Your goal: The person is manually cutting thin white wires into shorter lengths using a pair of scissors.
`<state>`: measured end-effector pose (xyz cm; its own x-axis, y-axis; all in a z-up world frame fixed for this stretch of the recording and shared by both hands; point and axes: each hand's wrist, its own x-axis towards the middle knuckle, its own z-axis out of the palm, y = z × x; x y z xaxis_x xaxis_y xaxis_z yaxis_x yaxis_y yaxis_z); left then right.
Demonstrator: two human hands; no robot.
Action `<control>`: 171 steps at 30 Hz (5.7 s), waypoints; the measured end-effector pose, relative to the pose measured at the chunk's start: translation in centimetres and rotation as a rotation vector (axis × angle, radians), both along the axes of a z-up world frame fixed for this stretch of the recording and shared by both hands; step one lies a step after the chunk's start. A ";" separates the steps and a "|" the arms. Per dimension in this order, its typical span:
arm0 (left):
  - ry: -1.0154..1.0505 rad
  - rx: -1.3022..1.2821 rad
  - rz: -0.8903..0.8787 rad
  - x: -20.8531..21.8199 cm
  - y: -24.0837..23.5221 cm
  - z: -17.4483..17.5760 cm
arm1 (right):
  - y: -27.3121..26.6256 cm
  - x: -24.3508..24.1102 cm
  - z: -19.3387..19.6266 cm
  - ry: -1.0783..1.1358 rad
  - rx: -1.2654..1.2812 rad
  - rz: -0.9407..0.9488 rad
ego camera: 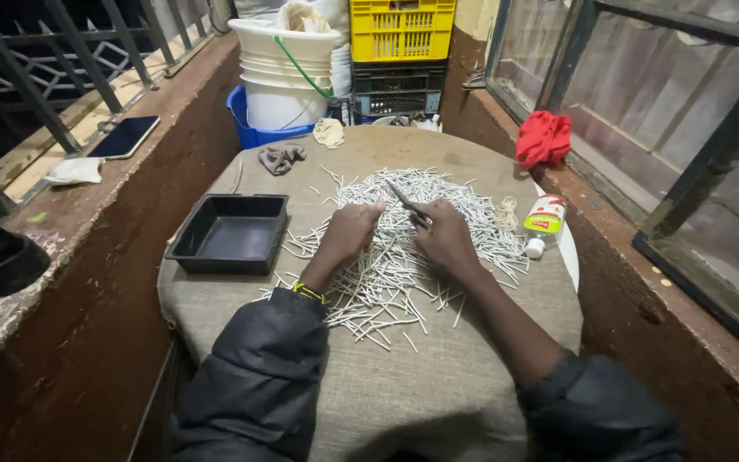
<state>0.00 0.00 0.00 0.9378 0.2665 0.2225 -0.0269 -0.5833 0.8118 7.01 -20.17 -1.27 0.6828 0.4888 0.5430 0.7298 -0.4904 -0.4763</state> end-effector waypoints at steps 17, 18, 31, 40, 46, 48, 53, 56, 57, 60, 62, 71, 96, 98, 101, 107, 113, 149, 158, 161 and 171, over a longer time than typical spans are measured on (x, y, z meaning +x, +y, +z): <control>-0.181 -0.265 -0.079 -2.4 -1.9 0.8 | -0.7 -2.0 2.2 1.120 0.573 0.458; -0.189 -0.222 -0.053 -2.4 -1.7 0.8 | -0.5 -1.6 2.0 1.094 0.569 0.463; -0.237 0.180 0.202 -1.9 -2.3 0.7 | -0.4 -0.2 2.1 1.094 0.700 0.570; -0.624 0.598 -0.209 0.0 4.1 -2.0 | -1.3 0.7 2.1 1.046 0.857 0.339; -0.353 0.443 -0.072 -5.9 6.0 1.1 | -0.6 -0.8 2.6 0.929 0.782 0.271; -0.340 0.449 -0.038 -6.2 6.2 1.1 | -0.6 -1.8 3.5 0.868 0.724 0.276; -0.234 0.472 -0.013 -5.7 7.3 0.2 | -0.9 -4.1 4.8 0.816 0.722 0.335; -0.044 0.521 -0.059 -5.4 6.2 -0.5 | -1.0 -4.3 5.0 0.798 0.686 0.354; 0.094 0.584 -0.062 -5.2 5.6 -0.8 | -1.1 -4.4 4.9 0.787 0.664 0.360; 0.140 0.849 0.132 -1.5 9.4 -6.2 | -1.1 -4.7 5.2 0.773 0.626 0.362; 0.192 0.792 0.163 -1.4 8.7 -5.4 | -1.1 -4.2 4.5 0.776 0.619 0.378; -0.427 0.343 0.280 -3.3 6.2 -1.1 | -1.1 -3.9 4.1 0.774 0.593 0.400; -0.504 -0.305 0.209 -6.4 2.4 2.9 | -1.1 -3.9 3.8 0.781 0.477 0.455; -0.455 -0.222 0.230 -6.2 2.8 2.2 | -1.3 -3.9 3.9 0.783 0.455 0.452; -0.352 0.061 0.252 -6.5 3.0 2.0 | -1.2 -3.7 4.0 0.776 0.426 0.455; -0.150 0.471 0.093 -9.1 2.2 3.1 | -1.5 -4.0 4.3 0.776 0.396 0.455; 0.018 0.424 -0.017 -9.5 1.7 3.7 | -1.6 -4.7 5.0 0.760 0.345 0.447; -0.713 -0.143 0.011 -3.8 -6.1 3.4 | -0.5 -2.3 2.1 0.304 0.093 0.446; -0.677 -0.276 -0.059 -3.9 -5.8 3.3 | -0.6 -4.1 3.6 0.381 0.113 0.387; -0.691 -0.120 -0.009 -3.9 -5.5 3.1 | 0.3 -3.6 2.4 0.270 0.106 0.252; -0.710 -0.013 -0.003 -3.9 -4.5 2.1 | 0.7 -3.2 2.2 0.154 0.109 0.226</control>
